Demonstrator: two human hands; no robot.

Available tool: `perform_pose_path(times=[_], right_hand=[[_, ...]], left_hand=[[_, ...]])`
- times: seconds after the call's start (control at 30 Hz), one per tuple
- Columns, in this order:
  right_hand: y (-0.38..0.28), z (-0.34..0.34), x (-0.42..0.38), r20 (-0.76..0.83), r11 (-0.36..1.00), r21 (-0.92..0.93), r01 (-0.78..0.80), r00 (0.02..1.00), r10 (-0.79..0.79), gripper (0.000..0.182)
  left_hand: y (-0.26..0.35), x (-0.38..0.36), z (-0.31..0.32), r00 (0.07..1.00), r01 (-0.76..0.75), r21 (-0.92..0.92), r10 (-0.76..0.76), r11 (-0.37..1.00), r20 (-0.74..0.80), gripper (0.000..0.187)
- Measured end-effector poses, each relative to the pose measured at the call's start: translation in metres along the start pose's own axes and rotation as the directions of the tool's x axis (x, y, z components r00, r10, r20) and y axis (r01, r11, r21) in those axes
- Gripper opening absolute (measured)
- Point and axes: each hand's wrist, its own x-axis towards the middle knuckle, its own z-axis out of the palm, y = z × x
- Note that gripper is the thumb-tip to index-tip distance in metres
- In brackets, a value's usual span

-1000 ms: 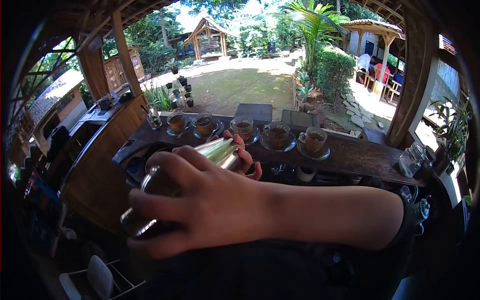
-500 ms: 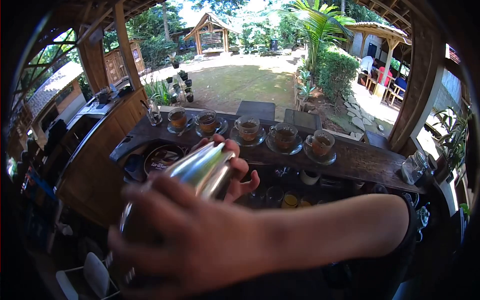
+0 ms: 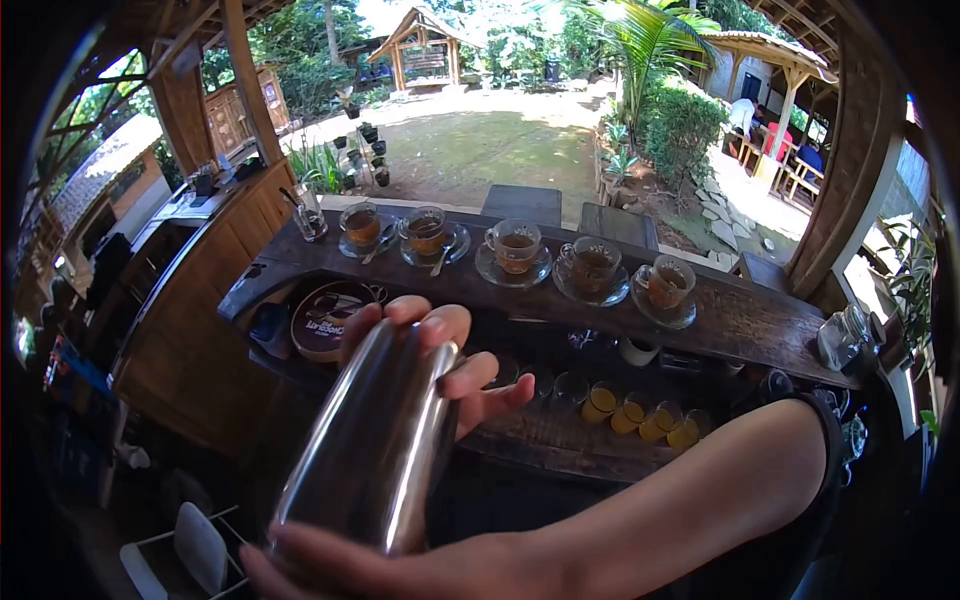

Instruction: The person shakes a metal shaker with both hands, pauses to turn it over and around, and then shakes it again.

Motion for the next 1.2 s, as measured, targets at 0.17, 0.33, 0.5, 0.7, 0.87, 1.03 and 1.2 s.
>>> perform_pose_path(times=[0.17, 0.33, 0.5, 0.7, 0.87, 1.03, 1.2], right_hand=[[0.067, 0.007, -0.020, -0.076, 0.954, 0.247, -0.170, 0.978, 0.194, 0.042], [0.045, -0.007, -0.003, 0.104, 0.970, 0.138, -0.201, 0.977, 0.187, 0.047], [-0.009, 0.025, -0.005, -0.125, 0.993, 0.008, -0.118, 0.985, 0.119, 0.027], [0.063, 0.018, -0.028, -0.155, 0.870, 0.363, -0.334, 0.899, 0.410, 0.039], [-0.009, 0.019, -0.037, -0.064, 0.991, 0.106, -0.076, 0.994, 0.083, 0.034], [0.081, 0.032, -0.064, -0.168, 0.852, 0.480, -0.212, 0.930, 0.326, 0.032], [0.012, 0.008, -0.035, -0.222, 0.967, 0.254, -0.002, 0.973, 0.060, 0.022]], left_hand=[[0.027, 0.004, -0.038, 0.892, 0.011, -0.280, -0.136, 0.960, -0.430, 0.026], [0.026, 0.005, -0.027, 0.985, 0.118, -0.049, -0.123, 0.992, -0.119, 0.024], [0.015, -0.001, -0.019, 0.999, 0.030, 0.002, -0.030, 1.000, 0.020, 0.034], [0.014, -0.012, -0.033, 0.718, -0.201, -0.352, -0.107, 0.914, -0.688, 0.024], [0.006, -0.020, -0.025, 0.987, 0.073, 0.113, -0.056, 0.991, -0.150, 0.022], [0.021, -0.010, -0.059, 0.655, -0.155, -0.125, 0.007, 0.980, -0.756, 0.021], [0.012, -0.011, -0.021, 0.974, 0.044, 0.079, -0.025, 0.996, -0.225, 0.020]])
